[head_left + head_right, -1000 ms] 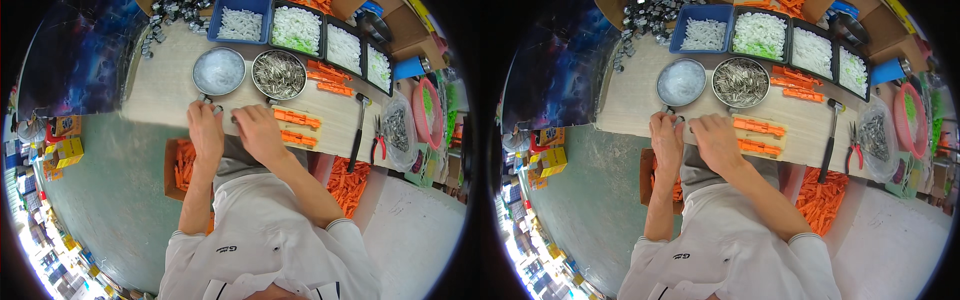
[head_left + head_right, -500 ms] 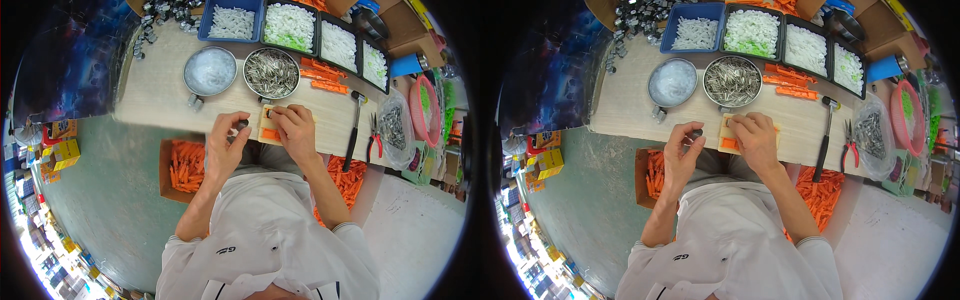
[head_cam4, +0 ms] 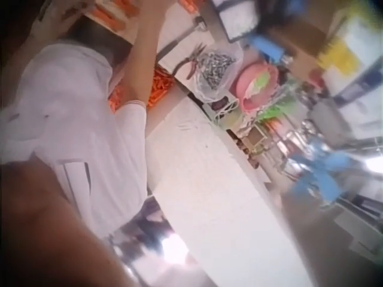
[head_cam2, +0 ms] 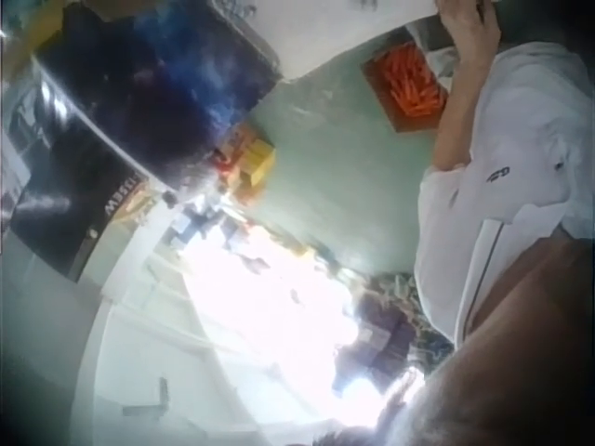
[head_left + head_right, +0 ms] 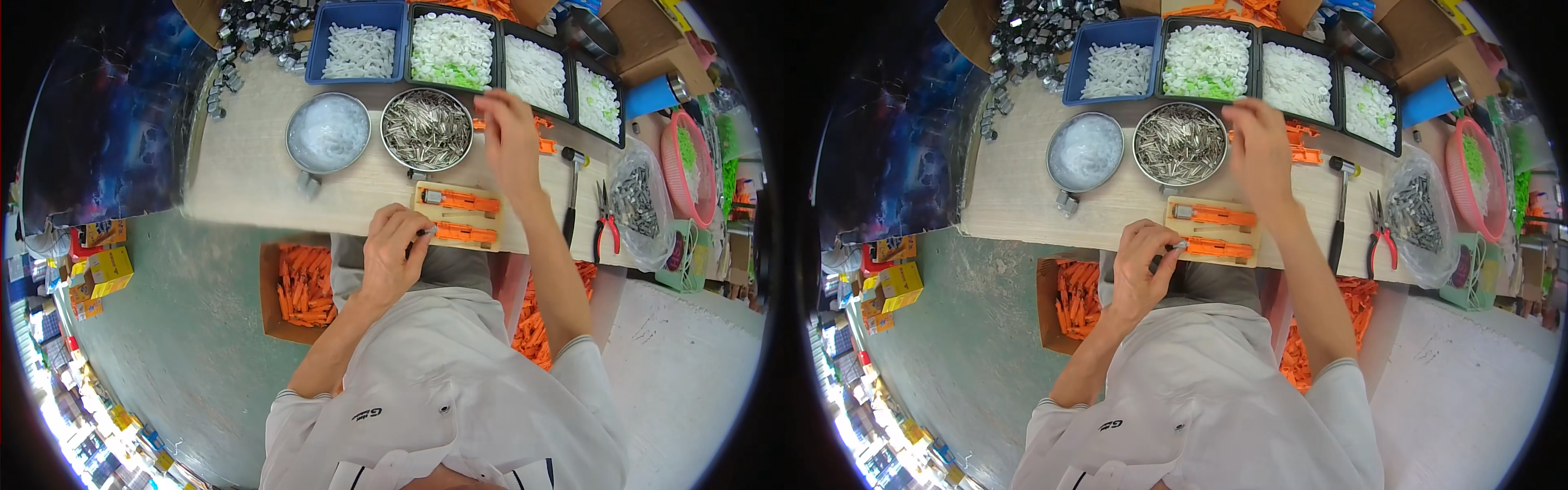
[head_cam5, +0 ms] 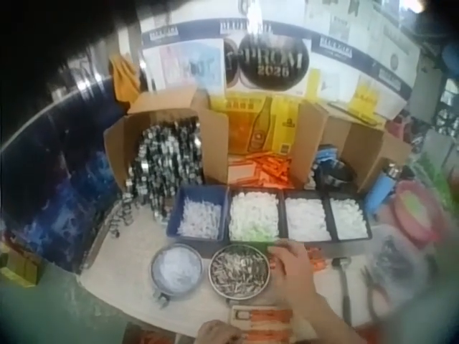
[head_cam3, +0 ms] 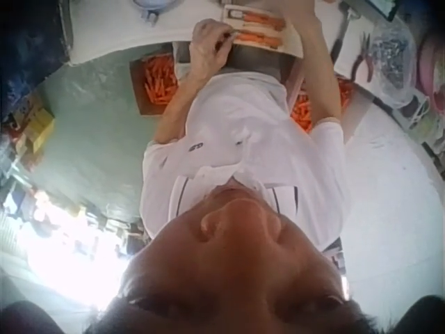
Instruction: Assembling small orange plastic toy parts by inserting metal components and joining them on a factory workbench.
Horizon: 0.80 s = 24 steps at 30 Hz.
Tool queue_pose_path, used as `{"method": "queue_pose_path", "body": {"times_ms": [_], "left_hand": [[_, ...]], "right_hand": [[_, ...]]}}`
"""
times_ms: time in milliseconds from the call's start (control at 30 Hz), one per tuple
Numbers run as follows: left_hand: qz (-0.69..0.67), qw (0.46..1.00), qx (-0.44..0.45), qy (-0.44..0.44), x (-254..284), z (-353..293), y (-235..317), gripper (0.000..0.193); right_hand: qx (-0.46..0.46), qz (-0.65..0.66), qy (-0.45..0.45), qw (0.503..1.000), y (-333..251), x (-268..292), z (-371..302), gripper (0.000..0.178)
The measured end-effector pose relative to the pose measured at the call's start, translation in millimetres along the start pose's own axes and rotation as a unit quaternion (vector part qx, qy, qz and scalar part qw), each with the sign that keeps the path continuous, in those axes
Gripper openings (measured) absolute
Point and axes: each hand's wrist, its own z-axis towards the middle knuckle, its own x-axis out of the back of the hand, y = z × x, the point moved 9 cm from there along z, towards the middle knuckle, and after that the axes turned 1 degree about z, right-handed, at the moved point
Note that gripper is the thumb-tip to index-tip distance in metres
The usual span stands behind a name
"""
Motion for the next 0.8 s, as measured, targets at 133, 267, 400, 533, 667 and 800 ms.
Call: {"method": "queue_pose_path", "body": {"times_ms": [133, 267, 400, 533, 667, 800], "left_hand": [[0.045, 0.998, -0.03, 0.044, 3, 4, 9, 0.016], [0.014, 0.999, 0.038, 0.001, 1, 8, 0, 0.015], [0.097, 0.994, -0.054, -0.021, 0, 12, 22, 0.016], [0.067, 0.994, -0.085, 0.028, 4, 11, 29, 0.015], [0.044, 0.999, -0.006, 0.01, 0, 9, 11, 0.017], [0.026, 0.997, 0.065, -0.028, -2, 16, -2, 0.015]], "right_hand": [[0.042, -0.073, 0.004, 0.996, 29, -19, 53, 0.017], [0.039, -0.138, -0.049, 0.988, 35, -44, 77, 0.013], [0.031, -0.205, -0.076, 0.975, 37, -58, 85, 0.015], [0.023, -0.241, -0.086, 0.966, 41, -63, 90, 0.014], [0.033, -0.184, -0.059, 0.981, 37, -53, 84, 0.011], [0.021, 0.032, -0.007, 0.999, 12, -25, 51, 0.01]]}}
